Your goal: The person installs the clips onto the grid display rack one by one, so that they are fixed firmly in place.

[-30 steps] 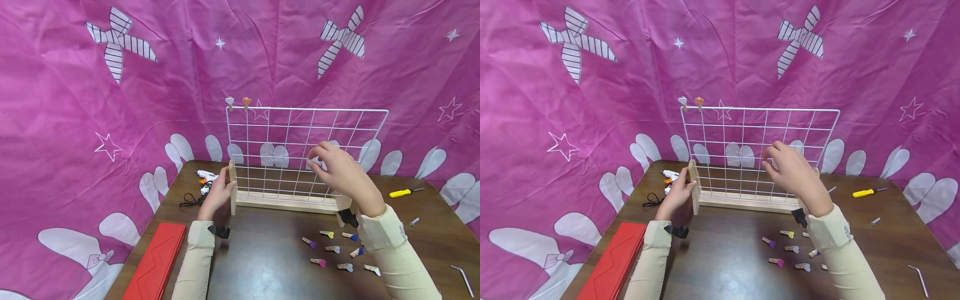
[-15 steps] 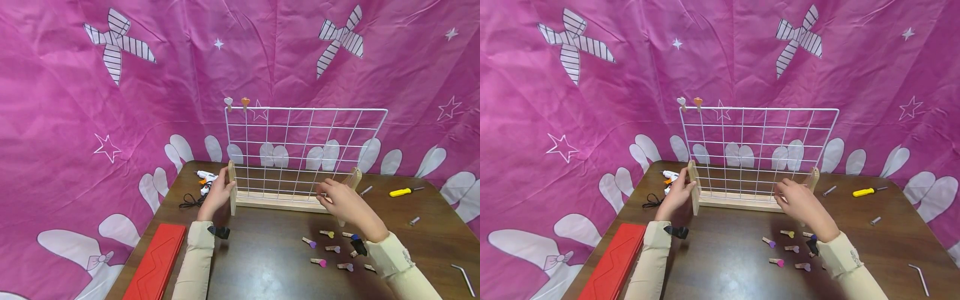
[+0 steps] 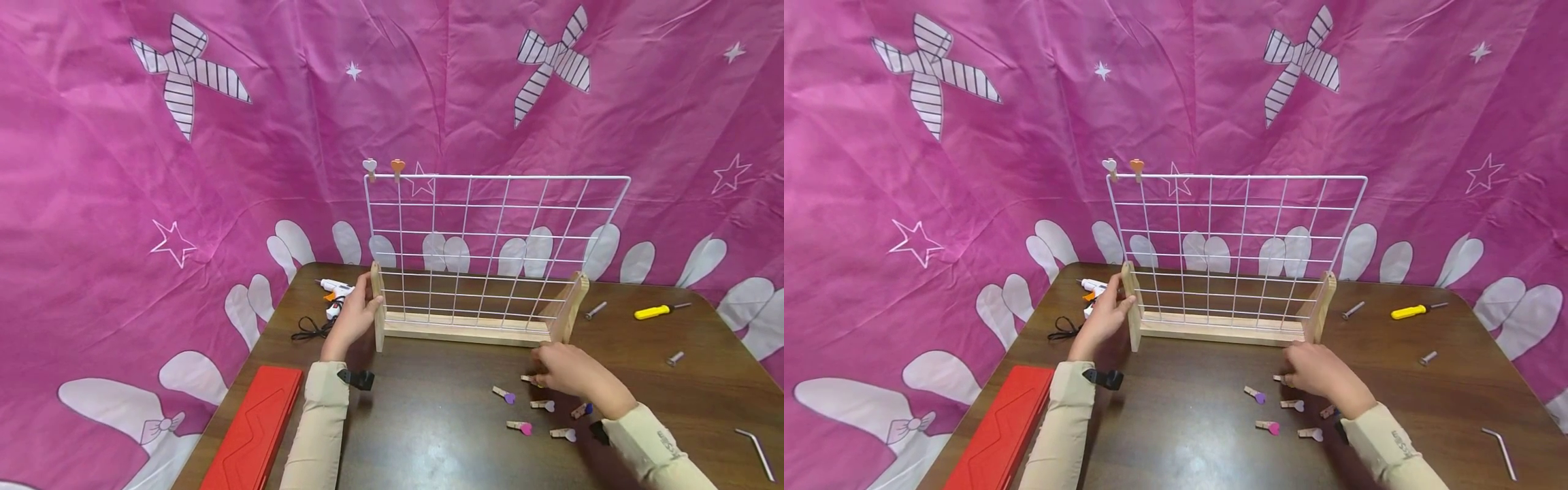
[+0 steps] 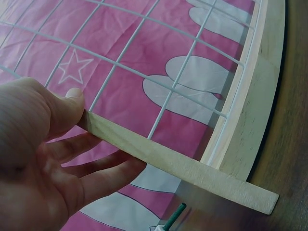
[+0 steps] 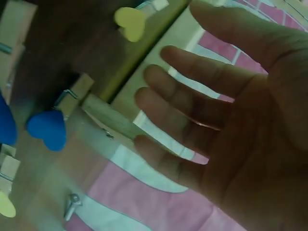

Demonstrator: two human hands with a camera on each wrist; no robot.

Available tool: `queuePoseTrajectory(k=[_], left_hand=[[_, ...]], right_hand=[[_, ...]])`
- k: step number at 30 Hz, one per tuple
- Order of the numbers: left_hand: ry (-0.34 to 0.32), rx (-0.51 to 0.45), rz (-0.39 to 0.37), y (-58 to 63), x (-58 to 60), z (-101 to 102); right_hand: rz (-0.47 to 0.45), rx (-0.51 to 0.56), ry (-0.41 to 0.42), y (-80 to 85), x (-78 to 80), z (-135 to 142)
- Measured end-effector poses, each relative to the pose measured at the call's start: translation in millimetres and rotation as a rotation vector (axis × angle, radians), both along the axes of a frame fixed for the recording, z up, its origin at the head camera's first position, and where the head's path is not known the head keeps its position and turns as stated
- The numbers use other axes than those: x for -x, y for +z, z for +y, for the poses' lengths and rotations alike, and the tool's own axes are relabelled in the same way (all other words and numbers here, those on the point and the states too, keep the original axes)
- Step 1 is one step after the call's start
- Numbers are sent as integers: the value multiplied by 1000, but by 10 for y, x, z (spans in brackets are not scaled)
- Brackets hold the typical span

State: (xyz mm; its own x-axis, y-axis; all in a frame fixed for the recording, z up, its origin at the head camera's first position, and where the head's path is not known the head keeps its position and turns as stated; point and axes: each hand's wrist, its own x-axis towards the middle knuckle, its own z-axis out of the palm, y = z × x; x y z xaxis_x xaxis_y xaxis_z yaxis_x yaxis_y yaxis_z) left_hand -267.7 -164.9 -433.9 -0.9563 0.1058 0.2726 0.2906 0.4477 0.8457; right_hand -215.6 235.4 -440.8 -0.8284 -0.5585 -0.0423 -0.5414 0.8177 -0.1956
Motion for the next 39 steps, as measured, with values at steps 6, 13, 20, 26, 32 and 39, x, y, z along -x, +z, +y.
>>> queuePoseTrajectory(k=[6, 13, 20, 26, 32, 39], left_hand=[[3, -1, 8, -16, 7, -4], [-9, -2, 21, -37, 24, 2], [-4, -4, 6, -44, 25, -3], [7, 4, 4, -30, 9, -3], [10, 8, -7, -39, -7, 4], [2, -1, 0, -32, -2, -1]], right_hand=[[-3, -33, -14, -113, -4, 27], [47, -30, 21, -169, 11, 45], [38, -29, 12, -215, 14, 31], [43, -19, 5, -210, 2, 16], [40, 51, 24, -138, -10, 12], [198, 305, 109, 145, -3, -101]])
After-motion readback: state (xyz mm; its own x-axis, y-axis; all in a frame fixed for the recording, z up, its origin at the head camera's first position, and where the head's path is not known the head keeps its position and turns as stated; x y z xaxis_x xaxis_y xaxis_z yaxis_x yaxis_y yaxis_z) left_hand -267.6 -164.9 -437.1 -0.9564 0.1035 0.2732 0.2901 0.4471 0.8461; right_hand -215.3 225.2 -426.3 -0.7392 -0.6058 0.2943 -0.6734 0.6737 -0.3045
